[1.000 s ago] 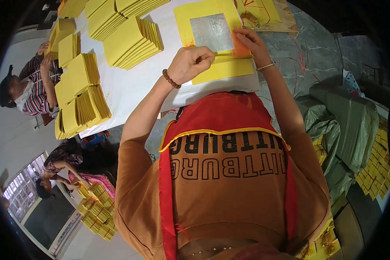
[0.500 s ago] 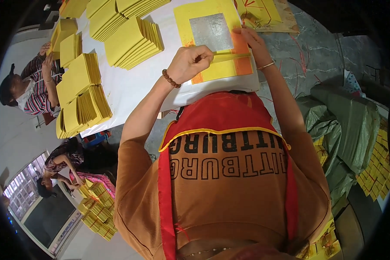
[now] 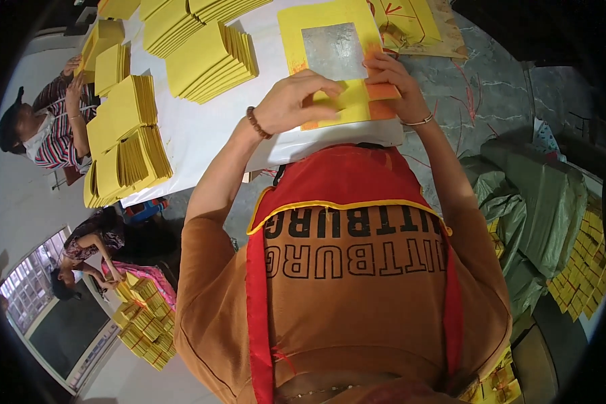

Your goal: Folding and stacking yellow sheets of paper with silver foil centers.

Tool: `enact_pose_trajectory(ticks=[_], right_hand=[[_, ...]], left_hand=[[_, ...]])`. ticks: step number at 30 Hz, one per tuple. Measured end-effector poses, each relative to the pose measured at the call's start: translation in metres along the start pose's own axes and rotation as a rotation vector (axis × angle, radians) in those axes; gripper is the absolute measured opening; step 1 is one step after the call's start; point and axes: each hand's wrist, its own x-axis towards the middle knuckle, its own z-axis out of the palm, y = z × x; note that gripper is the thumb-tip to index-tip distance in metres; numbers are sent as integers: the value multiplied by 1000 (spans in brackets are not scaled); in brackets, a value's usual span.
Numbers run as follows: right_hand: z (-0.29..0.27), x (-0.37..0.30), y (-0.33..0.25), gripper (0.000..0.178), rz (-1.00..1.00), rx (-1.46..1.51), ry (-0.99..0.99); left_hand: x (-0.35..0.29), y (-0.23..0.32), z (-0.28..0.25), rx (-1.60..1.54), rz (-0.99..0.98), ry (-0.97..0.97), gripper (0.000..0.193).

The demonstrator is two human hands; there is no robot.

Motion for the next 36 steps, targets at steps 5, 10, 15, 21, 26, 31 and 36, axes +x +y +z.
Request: enact_pose_trajectory(ticks=[5, 10, 15, 21, 26, 31, 36], right_hand=[[0, 1, 5, 27, 109, 176, 51], [-4, 14, 2, 25, -30, -70, -9], [-9, 26, 1, 26, -142, -240, -43], [-18, 14, -38, 27, -287, -627, -26], [-15, -4, -46, 26, -150, -431, -195], [-15, 12, -45, 26, 309, -193, -222], [2, 26, -39, 34, 510, 103, 50]], left_hand=[[-15, -6, -13, 338, 201, 75, 53], [-12, -33, -2, 574, 220, 266, 42], [-9, -31, -2, 667, 320, 405, 38], [-34, -8, -4, 824, 397, 395, 35], [-46, -11, 11, 527, 323, 382, 27], [-30, -20, 14, 225, -6, 532, 16], [-7, -30, 16, -67, -306, 633, 28]])
